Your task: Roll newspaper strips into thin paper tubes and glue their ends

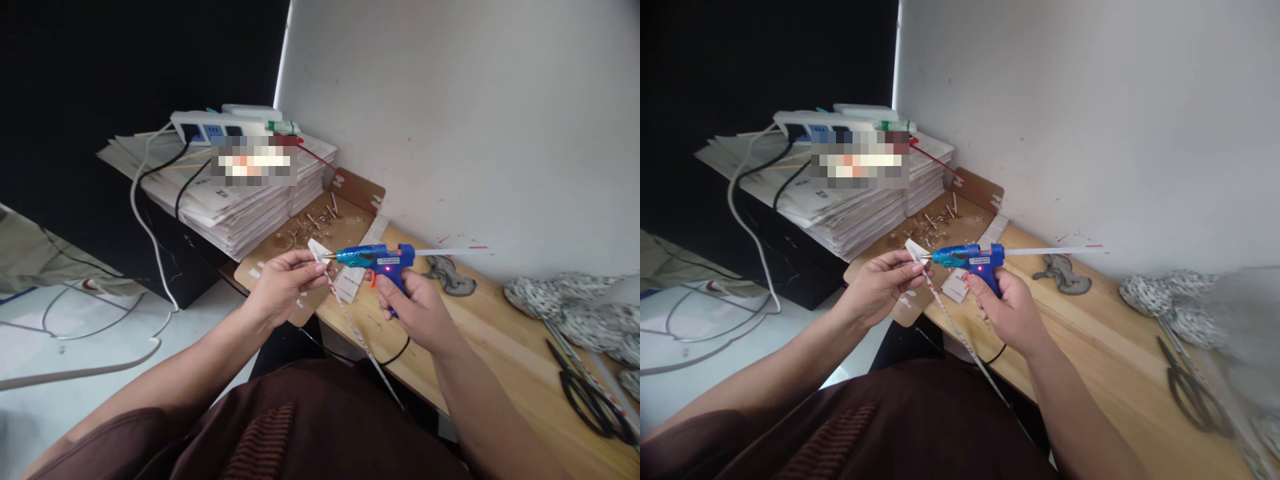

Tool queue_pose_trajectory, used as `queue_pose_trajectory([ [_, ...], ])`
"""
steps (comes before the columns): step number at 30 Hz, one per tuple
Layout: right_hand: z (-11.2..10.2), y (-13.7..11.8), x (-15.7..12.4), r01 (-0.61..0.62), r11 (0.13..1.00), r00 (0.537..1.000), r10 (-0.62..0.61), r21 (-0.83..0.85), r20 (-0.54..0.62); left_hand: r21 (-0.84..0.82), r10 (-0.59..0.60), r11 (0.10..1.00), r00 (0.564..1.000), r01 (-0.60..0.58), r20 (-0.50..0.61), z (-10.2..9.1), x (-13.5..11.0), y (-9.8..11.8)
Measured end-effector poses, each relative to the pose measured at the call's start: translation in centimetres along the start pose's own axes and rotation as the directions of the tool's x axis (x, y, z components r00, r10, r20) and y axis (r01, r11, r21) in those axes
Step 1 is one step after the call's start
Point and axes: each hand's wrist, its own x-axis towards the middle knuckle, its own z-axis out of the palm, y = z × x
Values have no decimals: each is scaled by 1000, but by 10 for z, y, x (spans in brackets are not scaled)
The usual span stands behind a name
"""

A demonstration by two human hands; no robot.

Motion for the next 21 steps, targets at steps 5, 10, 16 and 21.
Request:
queue_pose_trajectory([
  [5, -1, 0, -1, 7, 994, 1000, -9, -112, -21, -2, 13, 1000, 1000, -13, 10, -4, 1, -1],
  [10, -5, -2, -2, 38, 993, 999, -42, -108, -35, 5, 11, 1000, 999, -11, -31, -6, 1, -1],
  [16, 2, -6, 0, 34, 994, 998, -40, -108, -51, -8, -3, 1000, 1000, 3, -21, -7, 0, -2],
  [21, 7, -2, 1, 13, 995, 999, -17, -101, -33, -28, -16, 999, 1000, 15, -24, -8, 0, -2],
])
